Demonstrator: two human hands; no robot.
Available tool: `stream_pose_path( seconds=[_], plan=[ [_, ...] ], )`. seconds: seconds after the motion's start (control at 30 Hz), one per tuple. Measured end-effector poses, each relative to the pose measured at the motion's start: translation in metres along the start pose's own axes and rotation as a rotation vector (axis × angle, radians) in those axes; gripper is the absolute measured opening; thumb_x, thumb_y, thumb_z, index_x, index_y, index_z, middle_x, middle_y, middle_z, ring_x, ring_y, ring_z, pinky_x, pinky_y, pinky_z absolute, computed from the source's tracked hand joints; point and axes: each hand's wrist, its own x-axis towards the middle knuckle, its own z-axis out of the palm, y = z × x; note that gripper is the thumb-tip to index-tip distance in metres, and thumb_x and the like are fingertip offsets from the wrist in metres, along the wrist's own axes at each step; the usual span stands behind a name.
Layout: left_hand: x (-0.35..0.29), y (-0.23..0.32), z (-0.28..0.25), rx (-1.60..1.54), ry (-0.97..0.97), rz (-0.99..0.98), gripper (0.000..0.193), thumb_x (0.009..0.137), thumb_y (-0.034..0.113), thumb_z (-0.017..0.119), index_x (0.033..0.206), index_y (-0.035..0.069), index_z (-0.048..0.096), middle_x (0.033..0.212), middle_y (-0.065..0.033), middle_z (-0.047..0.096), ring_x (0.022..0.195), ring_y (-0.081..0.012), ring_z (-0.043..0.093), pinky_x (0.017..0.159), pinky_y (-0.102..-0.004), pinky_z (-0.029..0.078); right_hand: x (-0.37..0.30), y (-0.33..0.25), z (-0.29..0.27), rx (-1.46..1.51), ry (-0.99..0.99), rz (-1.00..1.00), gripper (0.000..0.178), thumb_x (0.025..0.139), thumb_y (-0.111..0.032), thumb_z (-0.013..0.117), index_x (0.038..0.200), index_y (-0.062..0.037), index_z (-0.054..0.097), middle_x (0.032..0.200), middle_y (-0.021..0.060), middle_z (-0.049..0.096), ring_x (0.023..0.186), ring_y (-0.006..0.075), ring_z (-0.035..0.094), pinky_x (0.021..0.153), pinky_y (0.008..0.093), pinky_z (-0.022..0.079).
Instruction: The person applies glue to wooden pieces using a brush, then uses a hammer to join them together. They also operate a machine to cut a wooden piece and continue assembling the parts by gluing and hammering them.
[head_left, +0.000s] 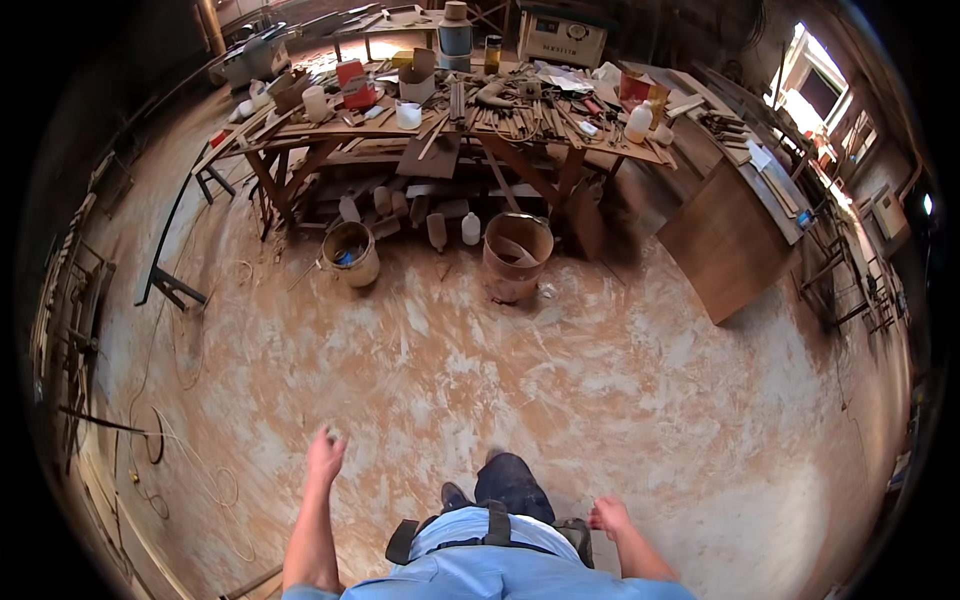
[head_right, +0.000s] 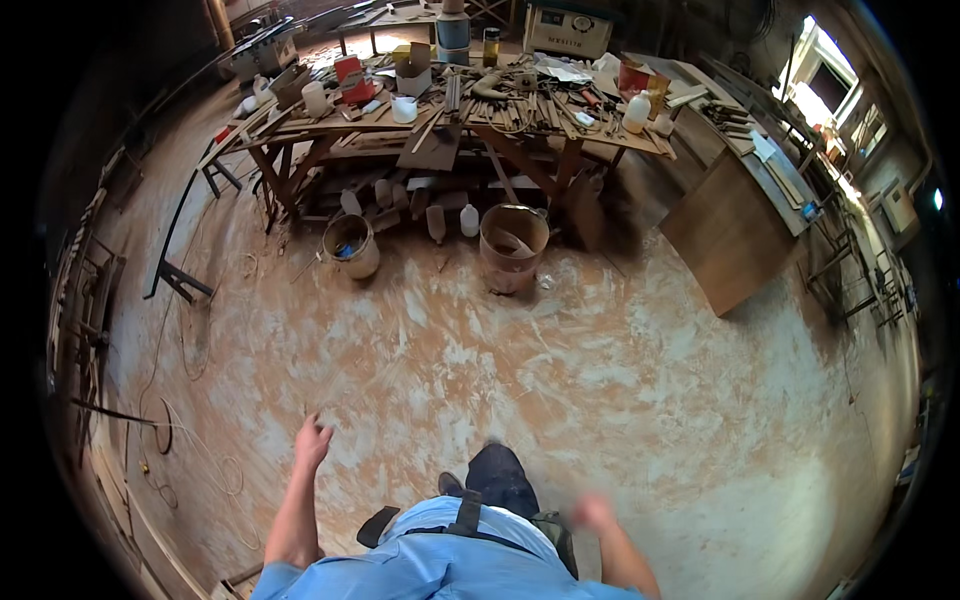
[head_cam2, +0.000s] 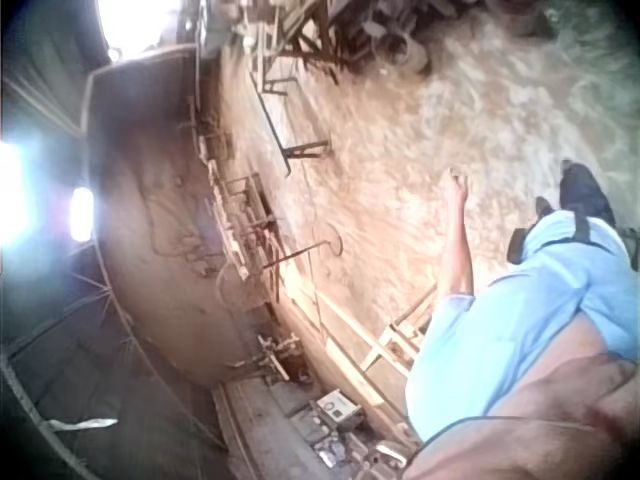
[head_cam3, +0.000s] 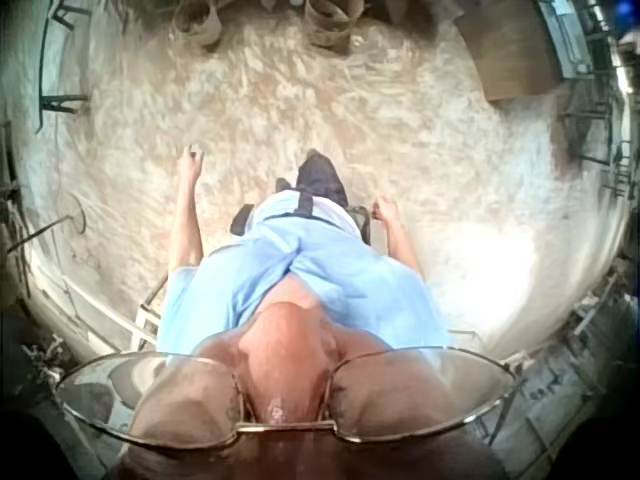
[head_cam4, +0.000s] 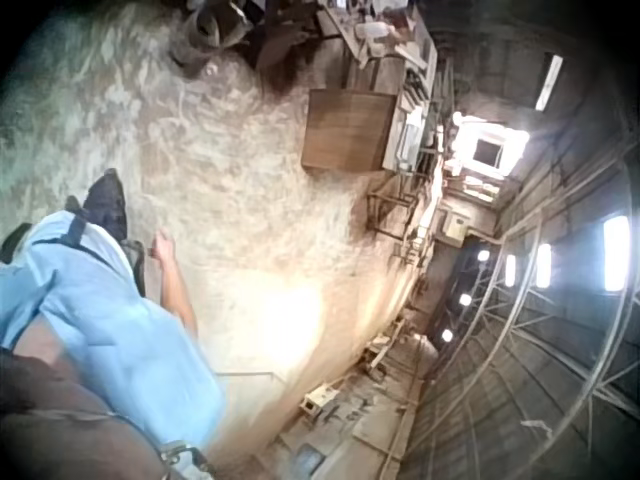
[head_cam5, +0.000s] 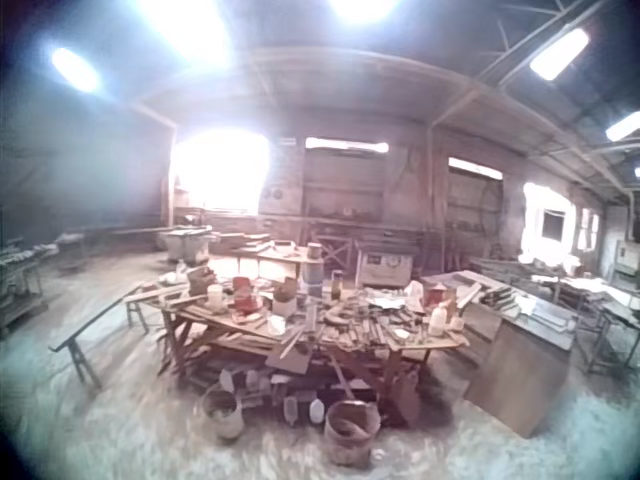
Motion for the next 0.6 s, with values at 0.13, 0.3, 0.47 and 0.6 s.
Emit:
stream_pose_path(
  seconds=[0.13,0.3,0.47,0.6],
  plan=[
    [0.106,0.116,0.006,-0.046,-0.172,0.110,0.061,0.083,0.028,0.066,0.133,-0.001,0.047,0.102,-0.0197,0.068,0.096,-0.0303,0.066,0.085,-0.0383,0.051,-0.004,-0.055,0.030,0.111,0.031,0.216,0.025,0.092,-0.029,0.053,0.096,-0.0056,0.062,0.073,0.0094,0.062,0.056,0.0213,0.060,0.044,0.0340,0.047],
    [0.269,0.282,0.043,-0.192,-0.288,0.258,0.067,0.084,0.033,0.069,0.137,-0.001,0.043,0.110,-0.0187,0.066,0.099,-0.0276,0.065,0.087,-0.0356,0.050,0.085,-0.181,0.012,0.158,0.078,0.361,0.027,0.089,-0.028,0.055,0.072,-0.0084,0.060,0.055,0.0062,0.053,0.042,0.0184,0.049,0.035,0.0302,0.031],
    [0.418,0.356,0.030,-0.279,-0.218,0.301,0.065,0.086,0.026,0.068,0.137,-0.005,0.040,0.108,-0.0153,0.065,0.092,-0.0201,0.063,0.080,-0.0318,0.051,0.188,-0.322,-0.029,0.415,0.162,0.070,0.022,0.096,-0.026,0.048,0.089,-0.0059,0.053,0.072,0.0090,0.058,0.055,0.0220,0.060,0.047,0.0371,0.052],
    [0.522,0.443,-0.001,-0.540,-0.295,0.150,0.066,0.089,0.021,0.066,0.141,-0.006,0.034,0.097,-0.0084,0.062,0.072,-0.0097,0.056,0.061,-0.0242,0.048,0.222,-0.445,-0.034,0.633,0.227,0.010,0.021,0.098,-0.026,0.047,0.095,-0.0060,0.052,0.078,0.0099,0.059,0.058,0.0230,0.062,0.052,0.0381,0.056]
  ],
)
